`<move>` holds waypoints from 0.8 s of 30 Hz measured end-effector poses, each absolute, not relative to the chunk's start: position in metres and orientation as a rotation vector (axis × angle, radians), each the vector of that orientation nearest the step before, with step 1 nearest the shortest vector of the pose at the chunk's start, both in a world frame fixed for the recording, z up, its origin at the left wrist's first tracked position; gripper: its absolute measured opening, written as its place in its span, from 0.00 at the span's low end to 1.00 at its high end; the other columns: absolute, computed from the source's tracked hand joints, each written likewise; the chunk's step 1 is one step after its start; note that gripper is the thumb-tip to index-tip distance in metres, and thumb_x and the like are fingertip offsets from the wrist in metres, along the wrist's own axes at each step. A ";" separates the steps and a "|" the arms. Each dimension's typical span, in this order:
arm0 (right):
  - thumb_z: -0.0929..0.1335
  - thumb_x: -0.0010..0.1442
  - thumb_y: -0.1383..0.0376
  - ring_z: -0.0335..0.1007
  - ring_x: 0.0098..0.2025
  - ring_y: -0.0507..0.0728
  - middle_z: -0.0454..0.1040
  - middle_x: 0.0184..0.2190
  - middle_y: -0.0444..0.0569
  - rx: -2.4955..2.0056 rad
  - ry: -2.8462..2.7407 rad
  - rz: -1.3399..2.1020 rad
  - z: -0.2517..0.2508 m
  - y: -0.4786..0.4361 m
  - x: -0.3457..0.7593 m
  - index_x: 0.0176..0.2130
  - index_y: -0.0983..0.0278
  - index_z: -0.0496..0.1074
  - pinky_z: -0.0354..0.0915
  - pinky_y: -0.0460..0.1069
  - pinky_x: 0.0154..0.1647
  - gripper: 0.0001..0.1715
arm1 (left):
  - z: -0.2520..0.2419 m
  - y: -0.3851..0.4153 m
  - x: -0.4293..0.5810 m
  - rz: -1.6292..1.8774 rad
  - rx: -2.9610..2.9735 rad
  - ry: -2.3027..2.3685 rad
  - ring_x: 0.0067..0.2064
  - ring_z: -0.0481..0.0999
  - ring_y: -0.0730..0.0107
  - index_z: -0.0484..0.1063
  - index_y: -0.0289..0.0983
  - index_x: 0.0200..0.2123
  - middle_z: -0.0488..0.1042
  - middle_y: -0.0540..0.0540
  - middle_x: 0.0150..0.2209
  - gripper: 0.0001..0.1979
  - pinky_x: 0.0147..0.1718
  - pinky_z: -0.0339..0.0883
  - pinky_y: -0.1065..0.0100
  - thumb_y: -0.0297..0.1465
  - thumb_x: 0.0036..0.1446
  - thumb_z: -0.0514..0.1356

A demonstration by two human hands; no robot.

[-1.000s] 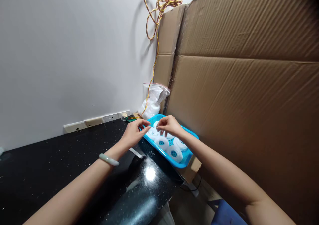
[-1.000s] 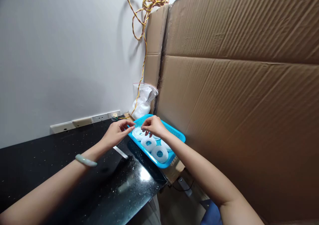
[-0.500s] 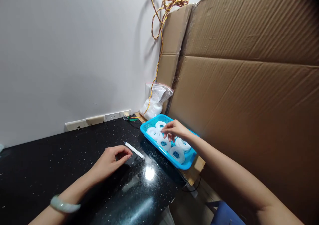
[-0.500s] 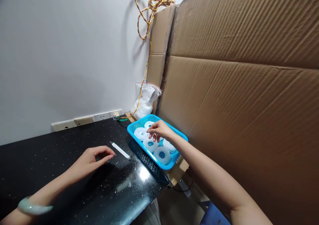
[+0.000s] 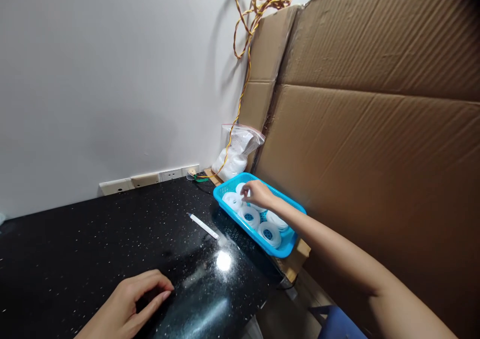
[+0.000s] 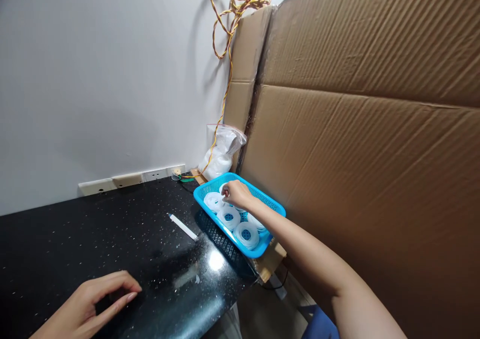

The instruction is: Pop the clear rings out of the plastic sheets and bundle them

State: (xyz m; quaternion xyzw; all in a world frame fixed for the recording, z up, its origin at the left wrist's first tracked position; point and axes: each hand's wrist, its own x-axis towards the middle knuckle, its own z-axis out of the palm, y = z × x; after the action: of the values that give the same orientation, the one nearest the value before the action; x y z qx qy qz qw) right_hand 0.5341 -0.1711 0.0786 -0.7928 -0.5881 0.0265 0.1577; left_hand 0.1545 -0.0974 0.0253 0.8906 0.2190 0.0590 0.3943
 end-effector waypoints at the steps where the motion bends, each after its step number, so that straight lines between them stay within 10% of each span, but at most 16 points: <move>1: 0.73 0.47 0.69 0.73 0.36 0.55 0.78 0.31 0.46 -2.264 -1.721 0.092 0.079 -0.164 0.534 0.32 0.64 0.78 0.60 0.44 0.32 0.07 | 0.024 -0.097 0.153 0.155 2.258 0.556 0.37 0.76 0.62 0.77 0.44 0.34 0.78 0.48 0.36 0.14 0.37 0.68 0.71 0.43 0.59 0.55; 24: 0.64 0.49 0.74 0.73 0.39 0.55 0.79 0.39 0.48 -2.148 -2.069 0.253 0.075 -0.123 0.524 0.42 0.61 0.80 0.61 0.44 0.35 0.23 | -0.003 -0.094 0.152 0.182 2.290 0.511 0.35 0.73 0.67 0.73 0.43 0.35 0.74 0.49 0.35 0.14 0.33 0.64 0.71 0.41 0.64 0.50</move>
State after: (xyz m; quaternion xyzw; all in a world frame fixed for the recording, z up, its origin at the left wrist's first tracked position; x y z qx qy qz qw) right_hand 0.5240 -0.1235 0.0749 -0.7156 -0.6895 0.0842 0.0742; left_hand 0.1522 -0.0939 -0.0032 0.8985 0.2005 0.0715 0.3839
